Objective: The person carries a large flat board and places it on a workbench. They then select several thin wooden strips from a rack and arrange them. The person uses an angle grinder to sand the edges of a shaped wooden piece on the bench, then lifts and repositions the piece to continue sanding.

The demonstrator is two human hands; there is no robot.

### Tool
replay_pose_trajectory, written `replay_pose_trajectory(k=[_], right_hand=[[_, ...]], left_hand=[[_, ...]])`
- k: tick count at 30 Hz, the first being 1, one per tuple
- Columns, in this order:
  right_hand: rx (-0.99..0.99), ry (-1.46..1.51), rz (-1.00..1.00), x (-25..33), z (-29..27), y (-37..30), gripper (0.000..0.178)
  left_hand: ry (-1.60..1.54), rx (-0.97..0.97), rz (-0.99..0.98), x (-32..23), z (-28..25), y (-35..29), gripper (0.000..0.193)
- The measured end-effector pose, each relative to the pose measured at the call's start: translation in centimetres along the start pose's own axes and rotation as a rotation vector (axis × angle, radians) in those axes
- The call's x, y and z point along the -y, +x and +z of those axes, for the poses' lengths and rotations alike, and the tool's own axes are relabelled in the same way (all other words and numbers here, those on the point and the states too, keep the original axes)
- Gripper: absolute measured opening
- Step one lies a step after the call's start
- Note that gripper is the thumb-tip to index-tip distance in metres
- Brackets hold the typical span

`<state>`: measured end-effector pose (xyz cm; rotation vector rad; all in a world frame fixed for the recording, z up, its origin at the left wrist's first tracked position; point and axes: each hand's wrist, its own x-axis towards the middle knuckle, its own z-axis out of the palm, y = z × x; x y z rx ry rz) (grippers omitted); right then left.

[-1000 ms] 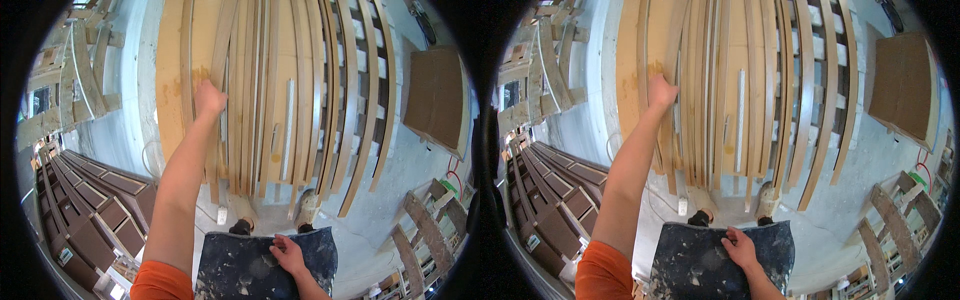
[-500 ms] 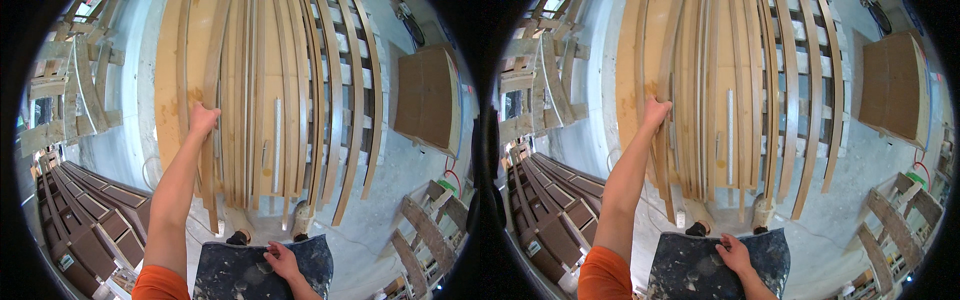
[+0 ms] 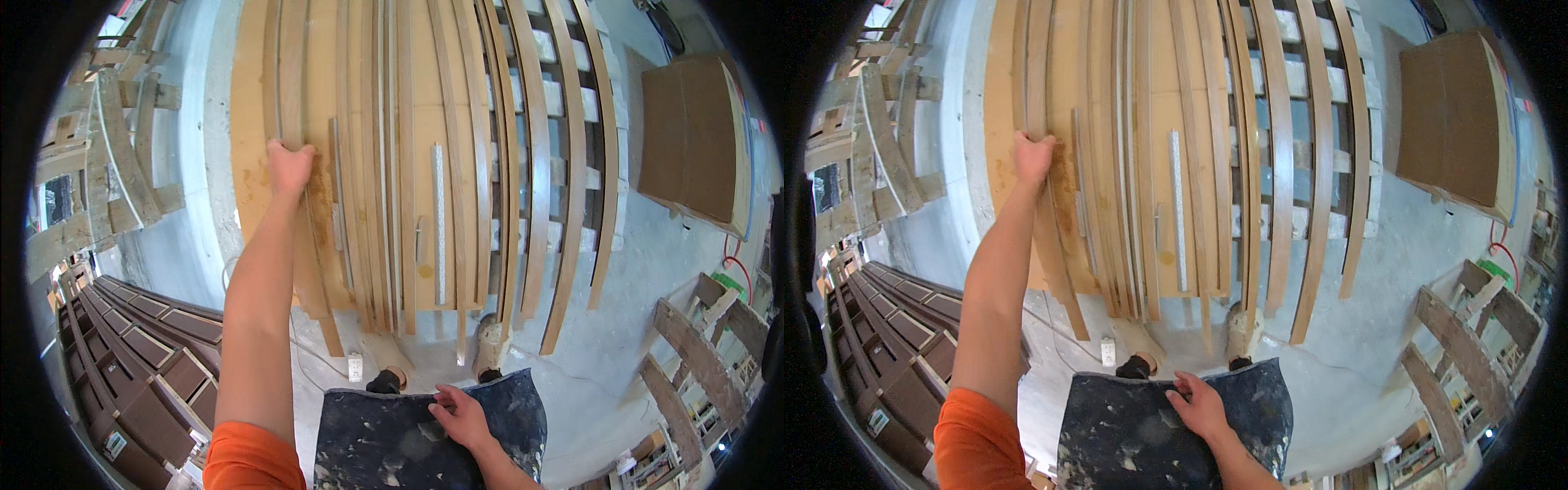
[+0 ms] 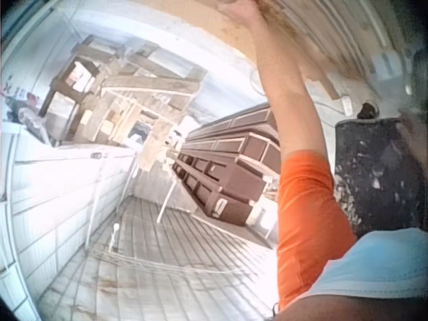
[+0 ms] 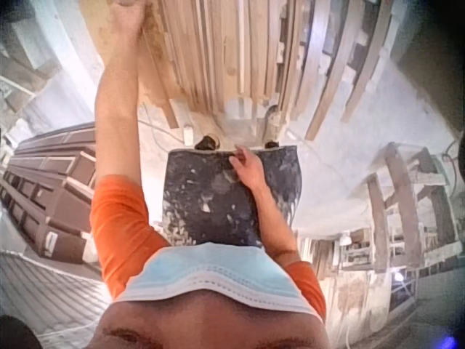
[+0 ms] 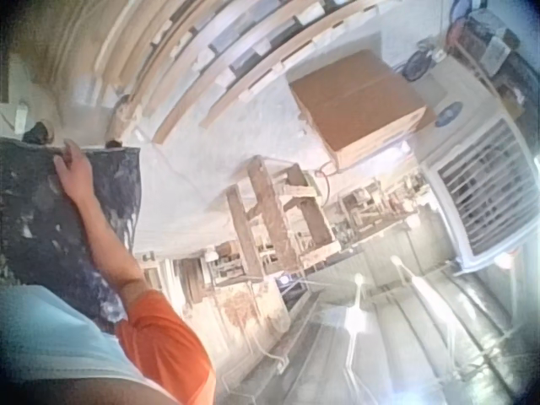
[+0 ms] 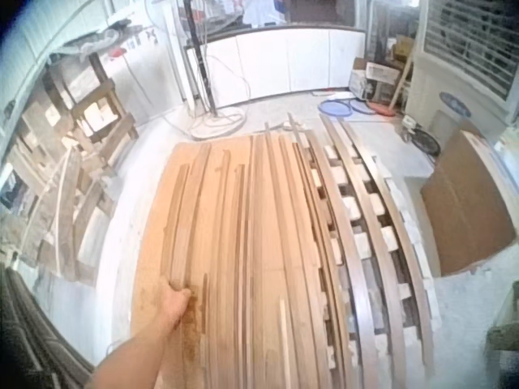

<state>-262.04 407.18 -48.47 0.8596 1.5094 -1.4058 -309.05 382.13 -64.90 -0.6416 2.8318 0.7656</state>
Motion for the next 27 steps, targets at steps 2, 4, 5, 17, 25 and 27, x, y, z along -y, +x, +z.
replay_pose_trajectory(k=[2,4,5,17,25,27], right_hand=[[0.017,-0.021,0.011,0.0,-0.2,0.1,0.05],[-0.004,0.021,0.04,-0.5,-0.2,0.2,0.05],[-0.003,0.047,0.051,-0.6,0.1,0.1,0.05],[-0.012,0.041,0.11,0.1,1.4,0.9,0.048],[0.004,0.017,0.088,0.3,1.6,1.2,0.051],[0.008,0.03,0.115,1.2,1.5,1.1,0.051]], left_hand=[[0.029,-0.001,0.027,1.1,0.9,1.1,0.077],[0.087,0.018,0.042,0.6,1.2,0.2,0.075],[0.108,0.014,0.041,0.5,1.1,-0.2,0.073],[0.27,-0.228,0.265,3.9,-0.9,1.0,0.064],[0.156,0.093,0.07,8.7,-1.3,2.9,0.051],[0.094,0.089,0.089,7.4,-1.0,3.0,0.047]])
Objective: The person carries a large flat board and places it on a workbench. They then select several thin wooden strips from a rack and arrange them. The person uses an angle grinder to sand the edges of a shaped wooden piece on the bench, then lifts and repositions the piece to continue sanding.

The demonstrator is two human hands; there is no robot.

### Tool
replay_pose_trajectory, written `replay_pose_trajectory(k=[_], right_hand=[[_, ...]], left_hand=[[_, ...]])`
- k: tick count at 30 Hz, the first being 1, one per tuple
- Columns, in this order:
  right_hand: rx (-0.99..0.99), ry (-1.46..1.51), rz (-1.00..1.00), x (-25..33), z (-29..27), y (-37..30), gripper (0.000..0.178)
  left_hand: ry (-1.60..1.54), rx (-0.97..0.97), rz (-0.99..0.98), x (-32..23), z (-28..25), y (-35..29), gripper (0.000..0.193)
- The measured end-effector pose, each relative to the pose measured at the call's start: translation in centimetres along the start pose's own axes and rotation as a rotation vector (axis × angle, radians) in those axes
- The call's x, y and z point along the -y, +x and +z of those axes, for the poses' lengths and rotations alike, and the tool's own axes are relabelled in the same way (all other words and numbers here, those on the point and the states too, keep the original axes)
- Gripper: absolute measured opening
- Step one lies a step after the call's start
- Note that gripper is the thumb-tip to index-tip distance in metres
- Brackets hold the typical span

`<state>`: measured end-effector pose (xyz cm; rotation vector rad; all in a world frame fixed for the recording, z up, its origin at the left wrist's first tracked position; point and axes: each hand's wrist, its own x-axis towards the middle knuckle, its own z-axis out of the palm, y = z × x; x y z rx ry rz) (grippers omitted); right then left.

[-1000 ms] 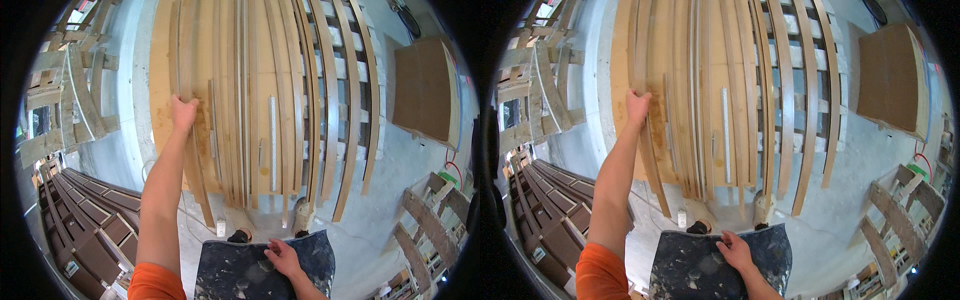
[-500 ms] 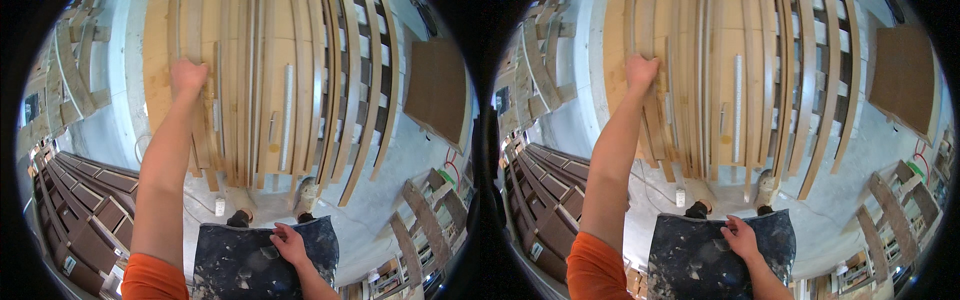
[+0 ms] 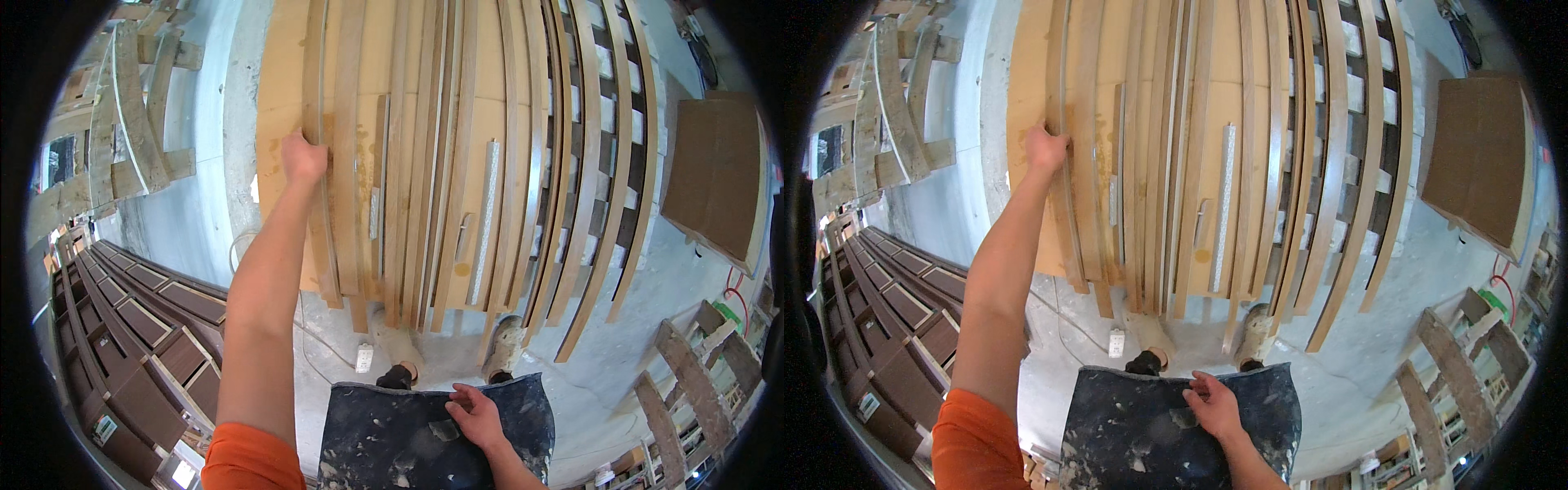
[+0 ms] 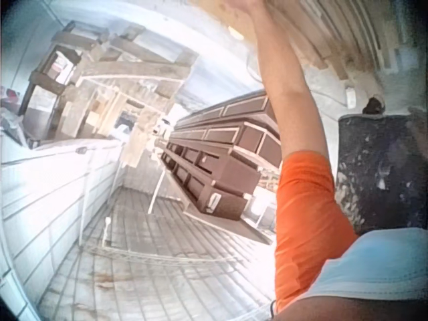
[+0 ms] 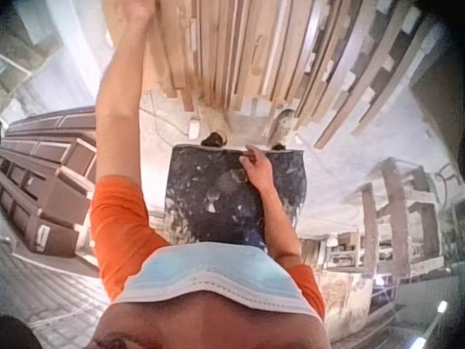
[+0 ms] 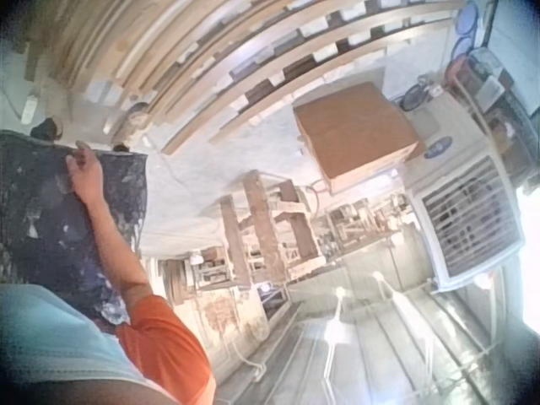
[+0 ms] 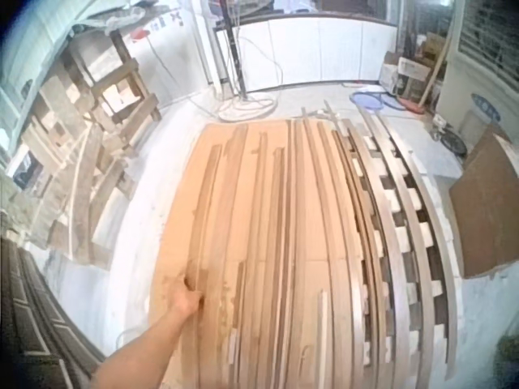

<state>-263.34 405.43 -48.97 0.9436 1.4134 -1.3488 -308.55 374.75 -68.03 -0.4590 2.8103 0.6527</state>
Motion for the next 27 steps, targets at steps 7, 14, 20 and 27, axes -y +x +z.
replay_pose_trajectory(k=[7,14,20,27], right_hand=[[0.004,-0.052,-0.015,-0.2,0.1,0.0,0.045],[-0.002,-0.014,-0.015,-0.1,0.5,0.1,0.045],[0.01,-0.051,0.013,-0.7,0.6,0.5,0.047],[0.042,-0.066,0.005,-0.6,0.8,0.7,0.047]], left_hand=[[0.099,-0.109,0.172,-0.7,-0.1,2.9,0.06],[0.38,-0.163,0.042,10.0,0.0,1.3,0.099],[0.193,-0.042,0.01,10.8,1.4,1.4,0.101],[0.291,-0.084,0.047,12.1,1.0,2.3,0.097]])
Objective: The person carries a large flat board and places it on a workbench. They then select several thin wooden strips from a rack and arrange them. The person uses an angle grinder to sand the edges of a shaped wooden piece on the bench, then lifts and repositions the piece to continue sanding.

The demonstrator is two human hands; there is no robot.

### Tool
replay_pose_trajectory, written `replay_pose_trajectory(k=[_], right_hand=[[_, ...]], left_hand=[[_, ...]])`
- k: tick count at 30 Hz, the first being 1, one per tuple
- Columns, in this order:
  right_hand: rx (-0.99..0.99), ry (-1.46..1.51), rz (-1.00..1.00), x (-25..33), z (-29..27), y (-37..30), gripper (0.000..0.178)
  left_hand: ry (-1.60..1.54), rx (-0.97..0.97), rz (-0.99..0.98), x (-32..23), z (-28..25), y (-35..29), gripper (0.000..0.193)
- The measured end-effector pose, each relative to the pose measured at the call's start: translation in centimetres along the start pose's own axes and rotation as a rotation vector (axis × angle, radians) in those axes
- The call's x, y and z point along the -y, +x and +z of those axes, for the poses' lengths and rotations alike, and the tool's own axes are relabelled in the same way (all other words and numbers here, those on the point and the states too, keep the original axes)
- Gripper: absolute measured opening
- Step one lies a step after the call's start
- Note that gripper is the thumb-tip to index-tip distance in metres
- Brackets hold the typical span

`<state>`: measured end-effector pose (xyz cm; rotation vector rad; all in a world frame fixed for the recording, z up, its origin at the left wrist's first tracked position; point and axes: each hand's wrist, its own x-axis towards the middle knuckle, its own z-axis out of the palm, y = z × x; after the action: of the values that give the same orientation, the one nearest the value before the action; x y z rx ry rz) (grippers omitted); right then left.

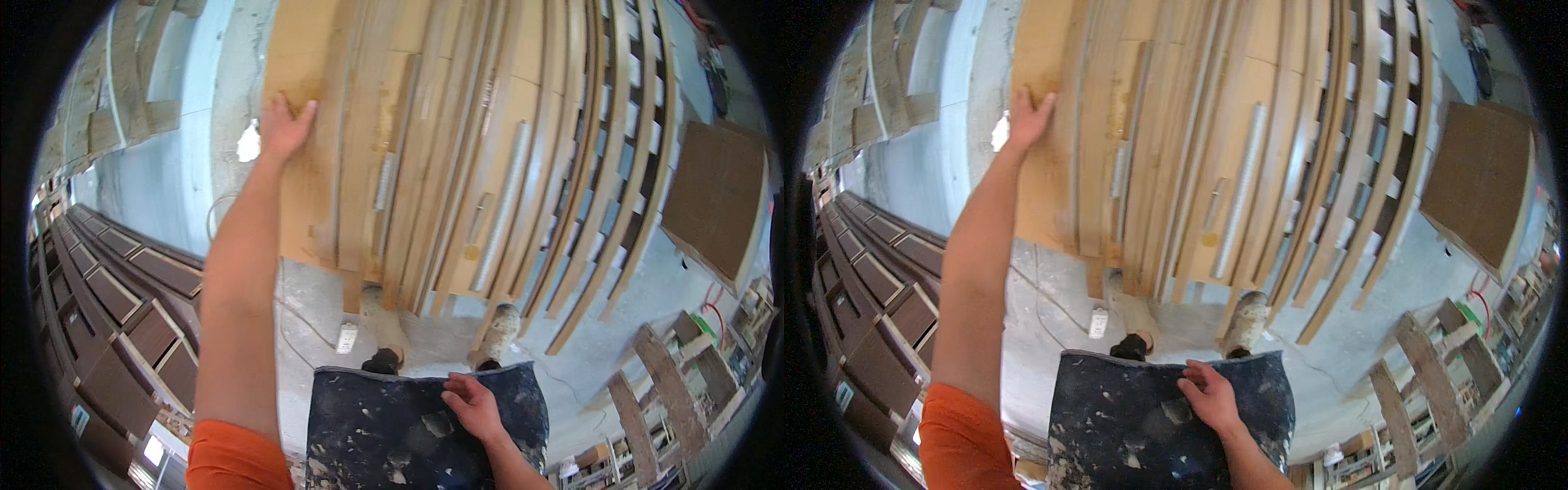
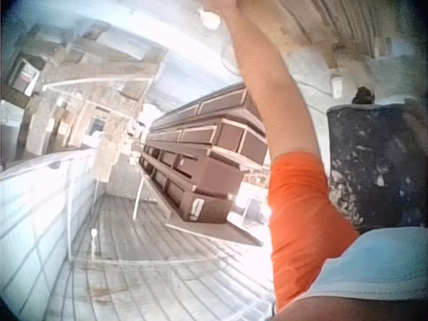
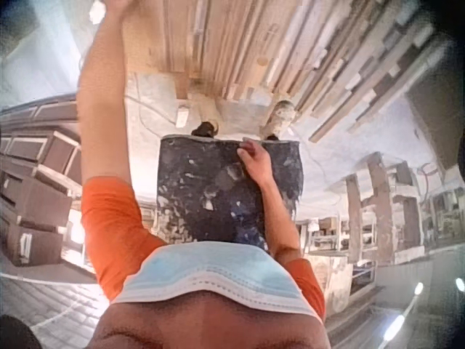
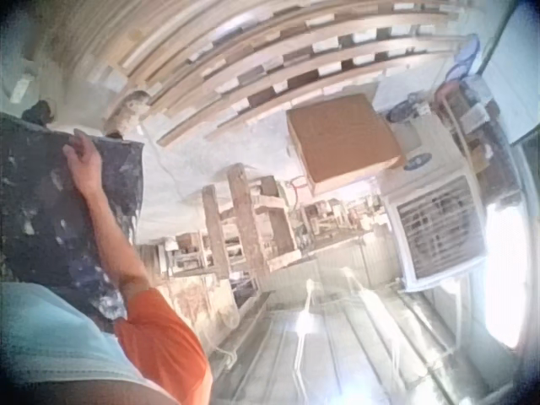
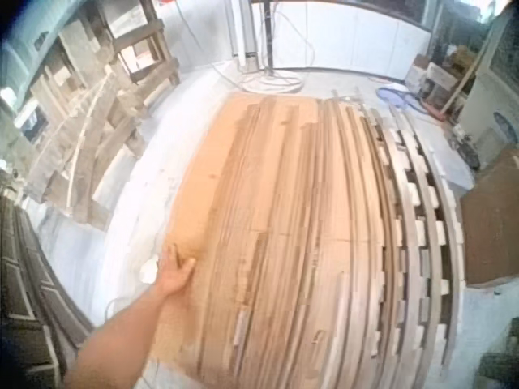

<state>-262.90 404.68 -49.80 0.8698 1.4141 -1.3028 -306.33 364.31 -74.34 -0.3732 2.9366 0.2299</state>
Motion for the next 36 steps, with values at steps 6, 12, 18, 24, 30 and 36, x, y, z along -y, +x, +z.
replay_pose_trajectory(k=[6,12,18,24,30,36], right_hand=[[-0.02,-0.023,-0.051,-0.4,-0.3,-0.2,0.05],[-0.047,-0.023,-0.11,0.1,-1.5,-0.9,0.048],[-0.065,-0.036,-0.16,-1.1,-2.6,-1.5,0.048],[-0.054,-0.004,-0.147,-1.1,-3.3,-2.1,0.049],[0.002,0.027,-0.107,-1.2,-3.5,-2.6,0.049],[0.016,0.033,-0.115,-2.3,-3.1,-2.2,0.047]], left_hand=[[-0.278,0.038,0.111,-7.9,-4.1,-5.9,0.078],[-0.521,0.182,-0.024,-9.6,-3.1,-3.9,0.068],[-0.685,0.219,-0.073,-11.6,-5.0,-4.8,0.05],[-0.553,0.378,-0.184,-12.8,-6.0,-5.0,0.046],[-0.687,0.17,-0.117,-11.0,-5.0,-5.4,0.047],[-0.676,0.269,-0.12,-13.1,-6.7,-6.4,0.048]])
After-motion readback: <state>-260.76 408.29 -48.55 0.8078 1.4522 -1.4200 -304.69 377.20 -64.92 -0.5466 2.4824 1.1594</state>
